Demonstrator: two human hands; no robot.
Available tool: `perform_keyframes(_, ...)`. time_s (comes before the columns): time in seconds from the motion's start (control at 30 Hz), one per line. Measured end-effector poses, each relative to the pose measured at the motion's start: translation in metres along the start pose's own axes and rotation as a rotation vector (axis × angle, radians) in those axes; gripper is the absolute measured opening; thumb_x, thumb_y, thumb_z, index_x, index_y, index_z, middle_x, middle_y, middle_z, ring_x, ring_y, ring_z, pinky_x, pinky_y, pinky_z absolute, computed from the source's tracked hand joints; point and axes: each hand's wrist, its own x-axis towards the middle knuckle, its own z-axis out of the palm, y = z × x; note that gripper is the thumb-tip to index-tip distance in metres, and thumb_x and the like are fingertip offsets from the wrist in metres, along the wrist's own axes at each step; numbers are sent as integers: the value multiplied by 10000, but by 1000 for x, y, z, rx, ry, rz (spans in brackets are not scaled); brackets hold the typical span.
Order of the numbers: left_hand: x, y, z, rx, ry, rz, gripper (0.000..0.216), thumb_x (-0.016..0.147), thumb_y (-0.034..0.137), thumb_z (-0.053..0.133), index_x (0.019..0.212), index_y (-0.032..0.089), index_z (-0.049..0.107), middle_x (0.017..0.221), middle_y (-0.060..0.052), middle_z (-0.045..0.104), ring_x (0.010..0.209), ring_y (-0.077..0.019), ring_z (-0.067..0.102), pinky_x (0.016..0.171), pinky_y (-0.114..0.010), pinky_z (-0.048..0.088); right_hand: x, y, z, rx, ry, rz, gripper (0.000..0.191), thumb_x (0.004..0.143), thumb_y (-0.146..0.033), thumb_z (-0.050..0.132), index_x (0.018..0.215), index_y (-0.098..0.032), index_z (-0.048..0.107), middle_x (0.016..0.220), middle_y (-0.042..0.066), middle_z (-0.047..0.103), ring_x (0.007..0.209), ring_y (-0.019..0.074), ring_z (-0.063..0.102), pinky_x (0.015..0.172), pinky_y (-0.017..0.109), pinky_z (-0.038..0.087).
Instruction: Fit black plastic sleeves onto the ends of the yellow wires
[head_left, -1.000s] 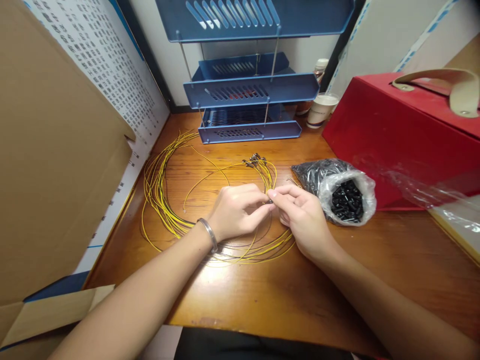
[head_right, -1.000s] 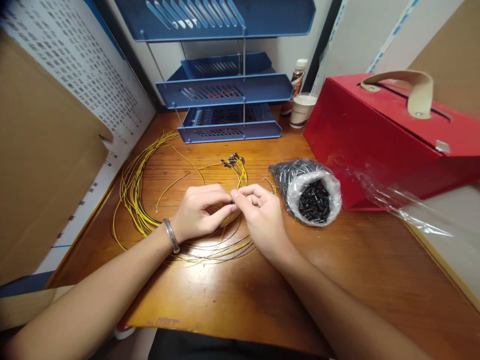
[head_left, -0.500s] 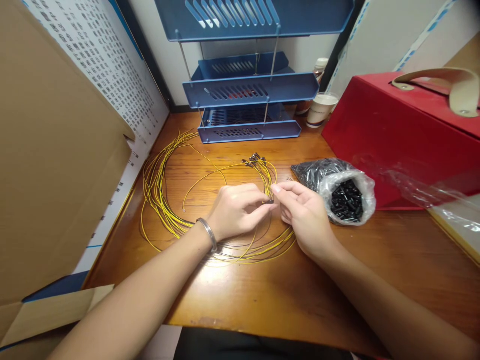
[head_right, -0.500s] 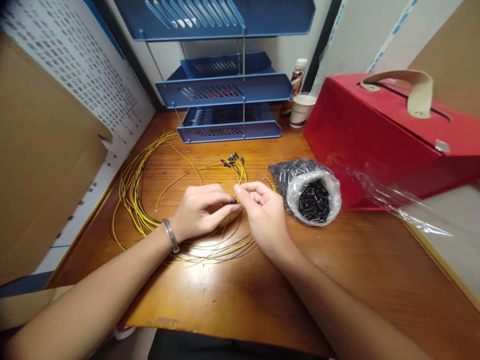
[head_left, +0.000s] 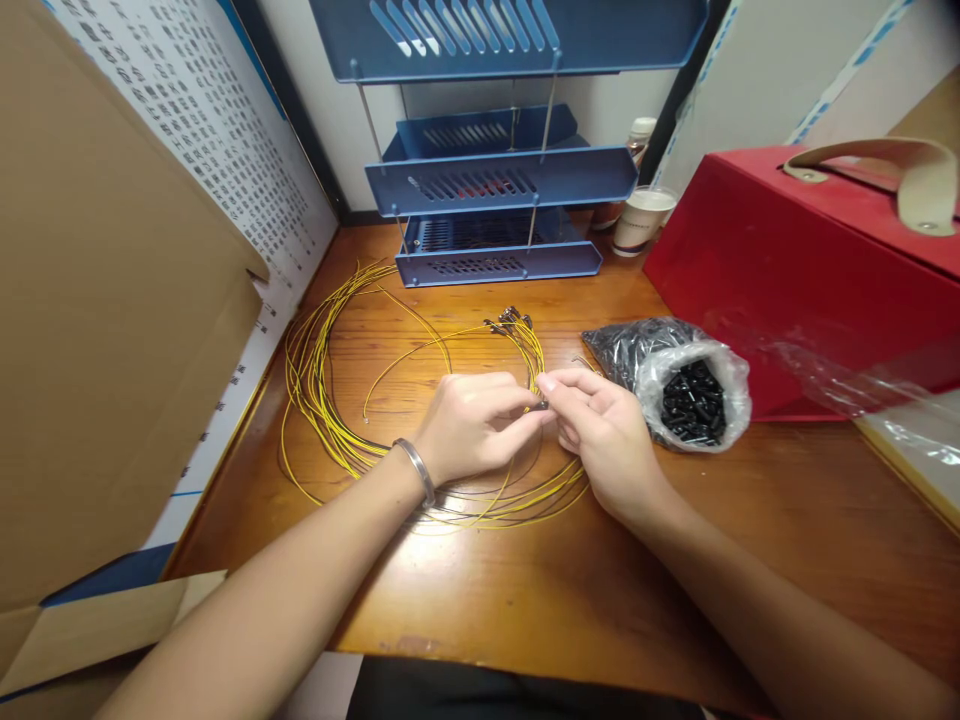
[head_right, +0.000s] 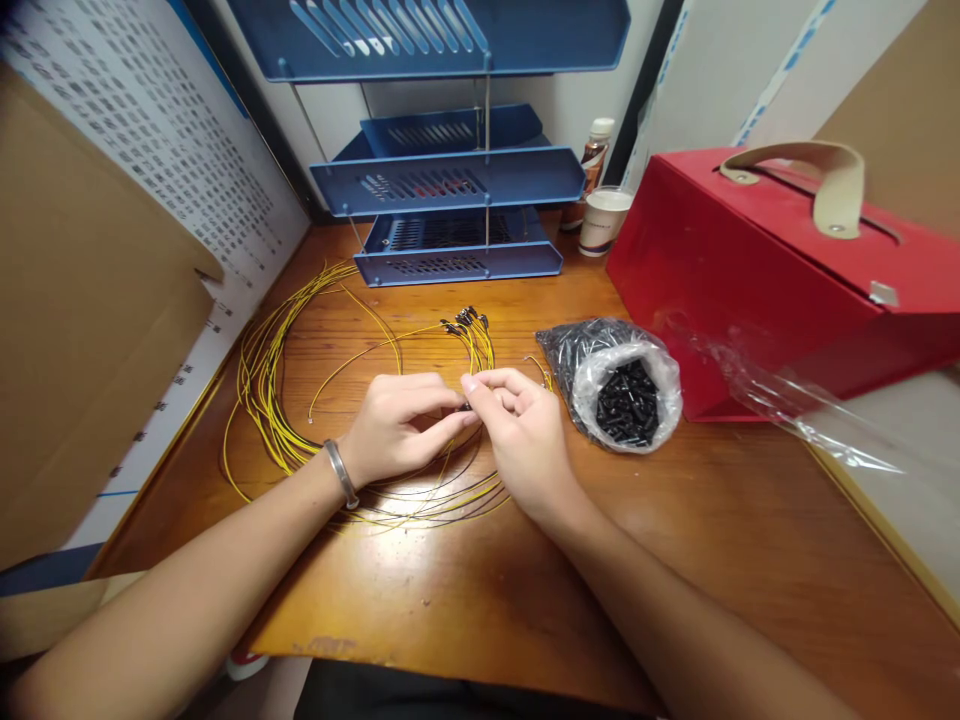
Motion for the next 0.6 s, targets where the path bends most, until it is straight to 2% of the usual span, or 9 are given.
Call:
perform_keyframes(0.13, -1, 0, 0, 7, 15, -27, 177, 900, 232, 650, 800, 131, 756, 604, -9, 636, 512, -86, 520, 519, -212, 397, 0, 1, 0, -46, 6, -10, 349, 708, -421, 832, 811, -156, 629, 477, -99, 427, 439, 36, 283, 422, 218, 153)
perform_keyframes(0.27, -2, -1, 1, 2, 12, -39, 170, 895, 212, 637, 788, 142, 749, 594, -3, 629, 511, -84, 516, 519, -207, 389, -1, 0, 0, -48, -16, -4, 339, 681, -383, 845, 789, -170, 605, 460, -112, 397, 434, 36, 251, 420, 217, 140)
perform_keyframes(0.37, -2, -1, 0, -6, 4, -30, 176, 900, 231, 639, 794, 145, 749, 600, -4, 641, 514, -84, 530, 523, -206, 398, -2, -2, 1, -19, -38, 15, 362, 677, -424, 848, 776, -172, 607, 461, -112, 388, 426, 37, 254, 411, 218, 136)
perform_keyframes(0.47, -1, -1, -1, -8, -3, -33, 212, 915, 290, 649, 786, 155, 750, 620, -12, 678, 520, -84, 556, 535, -207, 417, -3, -4, 2, -32, -30, 10, 400, 663, -475, 854, 752, -170, 611, 471, -94, 432, 420, 42, 298, 400, 220, 157)
perform_keyframes(0.6, 2, 0, -5, 7, -55, -91, 324, 900, 451, 677, 777, 163, 759, 678, -32, 735, 550, -97, 611, 558, -215, 437, -2, -5, 2, -94, 21, -42, 383, 699, -482, 826, 744, -174, 603, 502, -66, 523, 400, 49, 364, 388, 216, 226)
